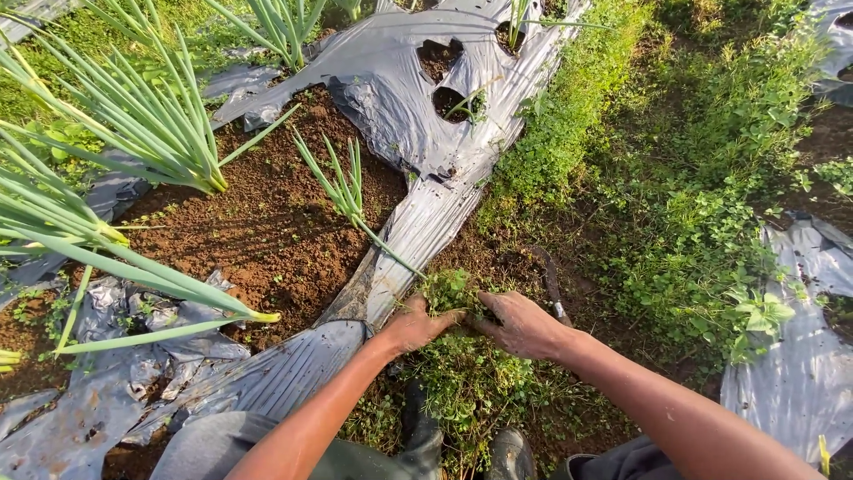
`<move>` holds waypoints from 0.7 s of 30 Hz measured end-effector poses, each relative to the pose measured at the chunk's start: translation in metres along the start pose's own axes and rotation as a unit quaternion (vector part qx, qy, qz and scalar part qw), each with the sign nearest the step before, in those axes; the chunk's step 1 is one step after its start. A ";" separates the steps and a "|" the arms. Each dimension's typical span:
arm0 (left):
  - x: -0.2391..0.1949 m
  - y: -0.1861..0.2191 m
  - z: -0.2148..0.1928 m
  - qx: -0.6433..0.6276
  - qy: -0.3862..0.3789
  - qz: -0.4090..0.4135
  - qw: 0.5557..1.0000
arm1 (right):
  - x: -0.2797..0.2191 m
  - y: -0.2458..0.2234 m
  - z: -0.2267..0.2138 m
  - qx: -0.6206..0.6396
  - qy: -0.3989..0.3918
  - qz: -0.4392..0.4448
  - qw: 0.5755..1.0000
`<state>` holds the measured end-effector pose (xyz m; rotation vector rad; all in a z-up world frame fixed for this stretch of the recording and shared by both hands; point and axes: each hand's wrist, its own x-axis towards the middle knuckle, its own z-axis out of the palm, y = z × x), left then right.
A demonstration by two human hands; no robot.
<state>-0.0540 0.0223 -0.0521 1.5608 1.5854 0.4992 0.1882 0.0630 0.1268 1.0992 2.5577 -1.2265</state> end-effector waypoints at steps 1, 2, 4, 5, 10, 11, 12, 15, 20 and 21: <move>-0.003 0.007 -0.003 0.001 -0.017 0.019 1.000 | 0.000 0.001 0.000 -0.010 -0.001 -0.005 1.000; -0.007 0.014 -0.006 0.002 -0.035 0.039 0.999 | -0.001 0.002 0.000 -0.019 -0.002 -0.010 1.000; 0.001 -0.010 0.010 -0.037 -0.017 0.027 0.999 | 0.003 0.012 0.005 -0.031 -0.005 -0.010 0.999; 0.005 -0.022 0.018 -0.075 0.004 0.016 0.997 | 0.004 0.018 0.008 -0.044 -0.006 -0.011 0.999; -0.042 0.046 -0.015 -0.132 0.013 -0.064 0.989 | 0.017 0.028 0.017 -0.052 -0.008 -0.012 0.999; -0.038 0.035 -0.010 -0.151 0.033 -0.089 0.984 | 0.019 0.034 0.021 -0.048 -0.006 -0.012 0.999; -0.034 0.027 -0.006 -0.151 0.032 -0.089 0.984 | 0.020 0.036 0.021 -0.049 -0.006 -0.012 0.999; -0.024 0.009 0.003 -0.101 0.102 -0.118 0.983 | 0.022 0.040 0.024 -0.048 -0.005 -0.012 0.999; -0.011 -0.022 0.028 -0.043 0.173 -0.128 0.976 | 0.029 0.044 0.030 -0.031 -0.019 -0.016 0.999; -0.008 -0.040 0.045 -0.043 0.174 -0.127 0.976 | 0.030 0.044 0.030 -0.032 -0.019 -0.016 0.999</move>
